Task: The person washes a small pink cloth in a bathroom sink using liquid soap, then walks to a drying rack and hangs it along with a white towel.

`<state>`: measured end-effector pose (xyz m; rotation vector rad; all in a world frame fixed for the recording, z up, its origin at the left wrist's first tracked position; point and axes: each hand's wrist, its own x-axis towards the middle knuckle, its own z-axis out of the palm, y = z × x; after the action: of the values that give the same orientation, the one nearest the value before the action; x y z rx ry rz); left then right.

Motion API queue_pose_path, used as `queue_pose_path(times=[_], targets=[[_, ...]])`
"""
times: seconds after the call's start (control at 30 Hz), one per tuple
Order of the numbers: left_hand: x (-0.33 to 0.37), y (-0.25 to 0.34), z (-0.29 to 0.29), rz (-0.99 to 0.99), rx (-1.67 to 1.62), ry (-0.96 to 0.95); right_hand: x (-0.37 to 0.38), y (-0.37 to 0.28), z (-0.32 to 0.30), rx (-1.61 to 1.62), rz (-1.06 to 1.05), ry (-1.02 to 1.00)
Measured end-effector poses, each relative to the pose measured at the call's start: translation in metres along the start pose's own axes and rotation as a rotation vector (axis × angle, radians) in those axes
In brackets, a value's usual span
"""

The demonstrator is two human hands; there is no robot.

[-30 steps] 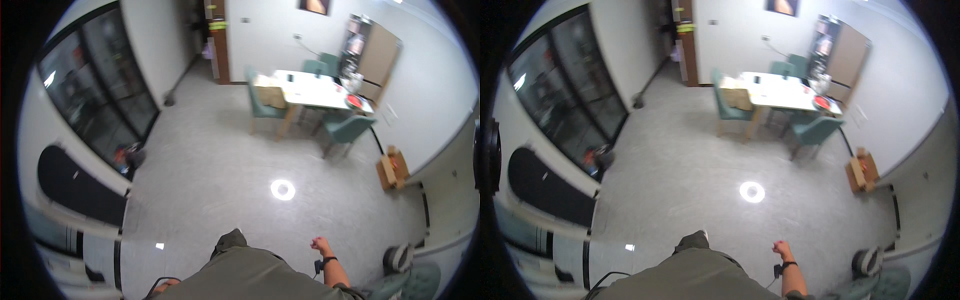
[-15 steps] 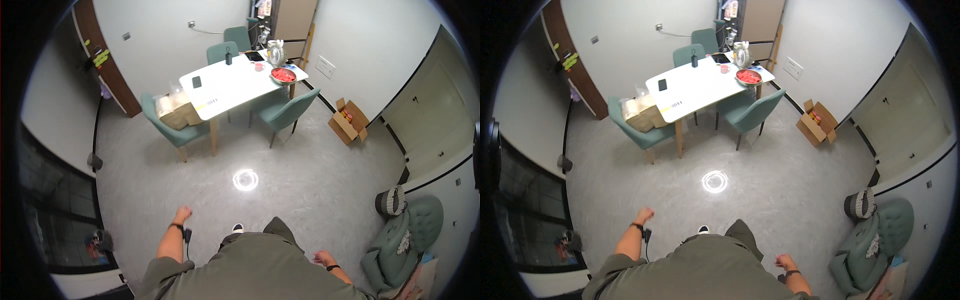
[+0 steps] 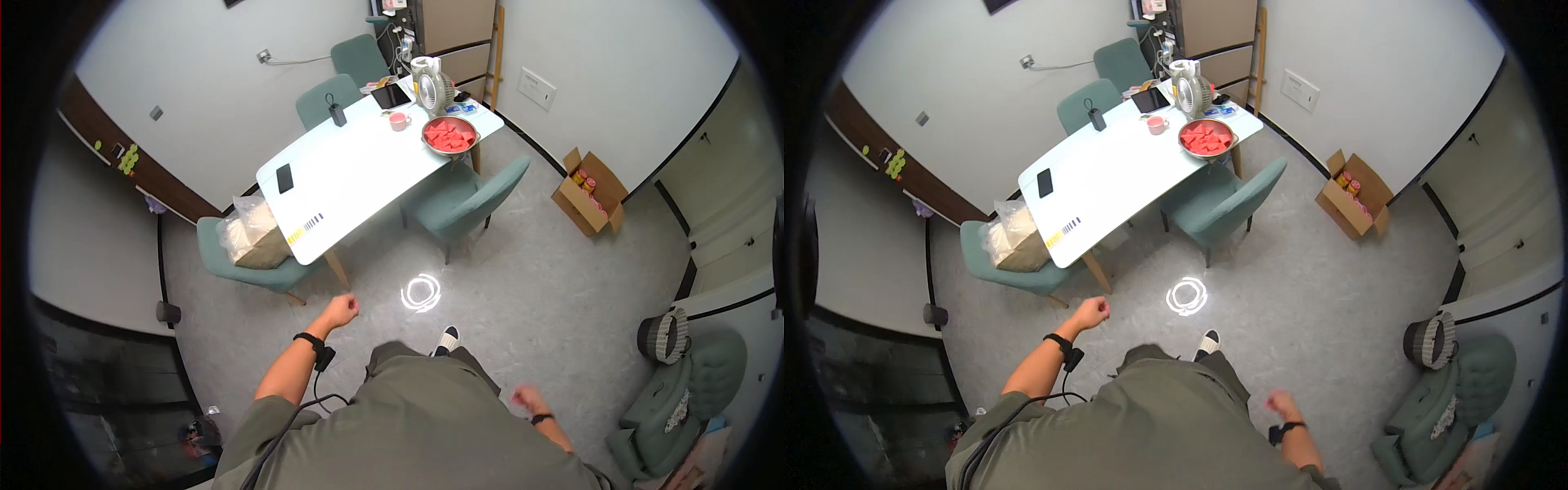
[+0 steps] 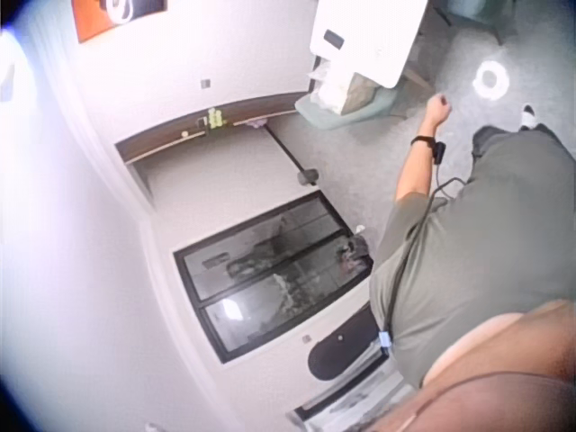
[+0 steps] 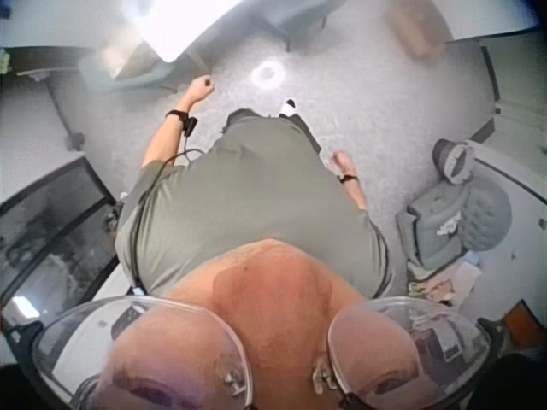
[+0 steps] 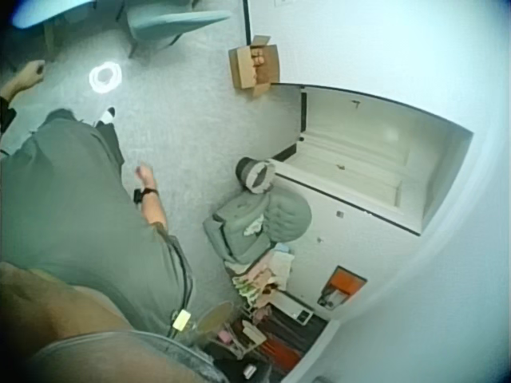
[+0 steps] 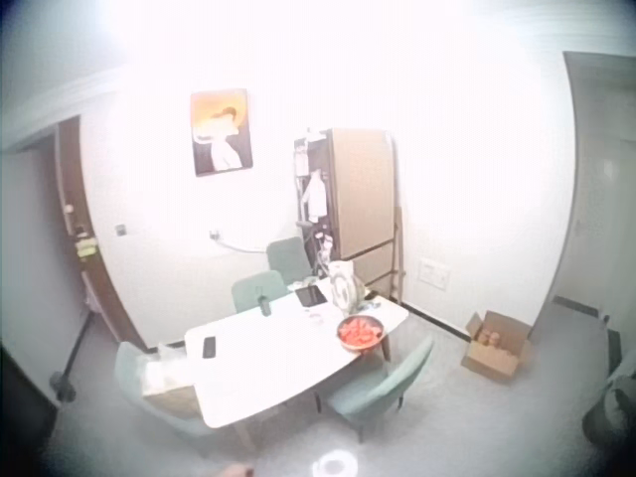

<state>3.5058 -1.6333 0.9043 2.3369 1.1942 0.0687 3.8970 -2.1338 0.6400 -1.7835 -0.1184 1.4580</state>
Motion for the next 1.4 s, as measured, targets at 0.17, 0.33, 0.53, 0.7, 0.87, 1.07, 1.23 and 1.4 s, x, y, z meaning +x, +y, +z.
queue_pose_path(times=[0.17,0.33,0.53,0.7,0.87,1.07,1.23,1.4], targets=[[0.093,0.046,-0.054,0.040,-0.008,0.069,0.017,-0.153,-0.054,0.137,-0.171,0.163],[0.220,0.090,-0.067,0.086,0.076,0.176,-0.021,-0.190,-0.062,0.317,-0.233,0.240],[0.379,0.179,-0.062,0.299,0.181,0.334,-0.067,-0.013,-0.013,0.428,0.163,0.482],[0.449,0.226,-0.054,0.444,0.405,0.405,-0.178,0.026,0.097,-0.400,-0.098,0.346],[0.468,0.217,-0.033,0.444,0.516,0.340,-0.179,-0.030,0.141,0.073,0.165,0.401],[0.474,0.210,-0.036,0.499,0.571,0.317,-0.149,-0.079,0.150,0.437,0.064,0.490],[0.468,0.216,-0.039,0.540,0.700,0.298,-0.146,-0.217,0.108,0.323,0.074,0.495],[0.474,0.212,-0.016,0.539,0.784,0.281,-0.134,-0.209,0.076,0.418,0.066,0.453]])
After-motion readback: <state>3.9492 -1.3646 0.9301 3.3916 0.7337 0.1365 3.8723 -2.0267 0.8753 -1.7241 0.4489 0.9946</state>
